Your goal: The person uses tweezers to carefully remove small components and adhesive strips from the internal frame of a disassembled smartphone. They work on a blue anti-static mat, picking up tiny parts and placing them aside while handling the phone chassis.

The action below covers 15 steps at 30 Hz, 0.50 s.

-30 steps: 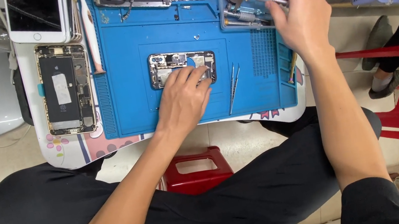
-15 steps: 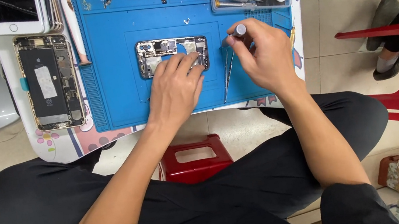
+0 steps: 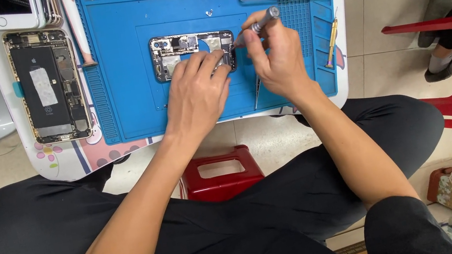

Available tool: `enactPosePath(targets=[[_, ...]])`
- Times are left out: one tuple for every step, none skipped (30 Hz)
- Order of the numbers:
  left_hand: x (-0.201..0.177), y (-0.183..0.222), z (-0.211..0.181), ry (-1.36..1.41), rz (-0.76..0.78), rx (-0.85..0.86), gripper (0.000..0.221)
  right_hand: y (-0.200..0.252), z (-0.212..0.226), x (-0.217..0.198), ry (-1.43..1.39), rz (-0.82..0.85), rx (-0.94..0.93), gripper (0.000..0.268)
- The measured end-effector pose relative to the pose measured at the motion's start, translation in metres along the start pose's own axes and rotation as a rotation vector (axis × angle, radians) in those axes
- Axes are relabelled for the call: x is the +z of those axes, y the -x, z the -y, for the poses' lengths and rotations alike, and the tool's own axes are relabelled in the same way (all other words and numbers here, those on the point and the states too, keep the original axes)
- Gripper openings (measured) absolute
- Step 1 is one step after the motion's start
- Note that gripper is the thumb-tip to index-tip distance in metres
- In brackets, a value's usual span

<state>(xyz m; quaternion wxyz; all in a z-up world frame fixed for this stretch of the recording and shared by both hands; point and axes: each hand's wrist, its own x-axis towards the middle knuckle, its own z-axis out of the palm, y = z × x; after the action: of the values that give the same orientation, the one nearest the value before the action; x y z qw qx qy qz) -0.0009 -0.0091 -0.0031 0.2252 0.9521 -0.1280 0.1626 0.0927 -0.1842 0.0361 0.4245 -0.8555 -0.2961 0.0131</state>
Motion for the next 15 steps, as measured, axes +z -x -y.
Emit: enactPosePath(targets=[[0.0002,0.0002,0.0003,-0.001,-0.002,0.001,0.017,0.0012,-0.0029,0.0034,0.004,0.019,-0.034,0.017],[0.0005,0.0007,0.0007,-0.003,-0.004,0.000,0.017,0.0023,-0.0058,0.0071,0.007,0.038,-0.069,0.010],[0.0002,0.0005,0.0008,-0.003,-0.002,-0.002,0.017,0.0024,-0.0058,0.0076,0.005,0.041,-0.068,0.010],[0.0002,0.0004,0.0007,0.004,0.000,-0.003,0.015,0.0027,-0.0057,0.0080,0.026,0.045,-0.059,0.010],[0.0003,0.0004,0.0006,0.010,0.002,-0.004,0.014,0.0031,-0.0058,0.0084,0.046,0.048,-0.049,0.010],[-0.0001,0.0003,0.0005,0.013,0.005,-0.007,0.014,0.0031,-0.0060,0.0079,0.046,0.052,-0.046,0.010],[-0.0004,0.0001,0.0003,0.002,0.005,-0.002,0.014,0.0031,-0.0062,0.0074,0.066,0.065,-0.071,0.010],[-0.0010,0.0001,0.0004,-0.010,0.005,0.003,0.014,0.0032,-0.0063,0.0072,0.086,0.078,-0.096,0.010],[-0.0011,0.0001,0.0003,-0.008,0.007,0.000,0.014,0.0026,-0.0059,0.0064,0.085,0.081,-0.093,0.010],[-0.0012,-0.0001,0.0001,-0.015,0.009,0.000,0.014,0.0022,-0.0055,0.0055,0.092,0.096,-0.101,0.010],[-0.0015,-0.0004,-0.0001,-0.023,0.011,-0.001,0.014,0.0016,-0.0051,0.0045,0.099,0.110,-0.110,0.010],[-0.0010,-0.0003,0.0000,-0.022,0.013,-0.002,0.014,0.0015,-0.0056,0.0046,0.098,0.112,-0.109,0.010],[-0.0005,-0.0003,0.0000,-0.025,0.013,-0.005,0.015,0.0014,-0.0061,0.0046,0.102,0.108,-0.112,0.010],[-0.0001,0.0001,-0.0001,-0.029,0.013,-0.007,0.016,0.0016,-0.0065,0.0047,0.105,0.104,-0.114,0.010],[-0.0003,0.0005,-0.0005,-0.029,0.015,-0.008,0.016,0.0019,-0.0062,0.0046,0.104,0.106,-0.113,0.010]])
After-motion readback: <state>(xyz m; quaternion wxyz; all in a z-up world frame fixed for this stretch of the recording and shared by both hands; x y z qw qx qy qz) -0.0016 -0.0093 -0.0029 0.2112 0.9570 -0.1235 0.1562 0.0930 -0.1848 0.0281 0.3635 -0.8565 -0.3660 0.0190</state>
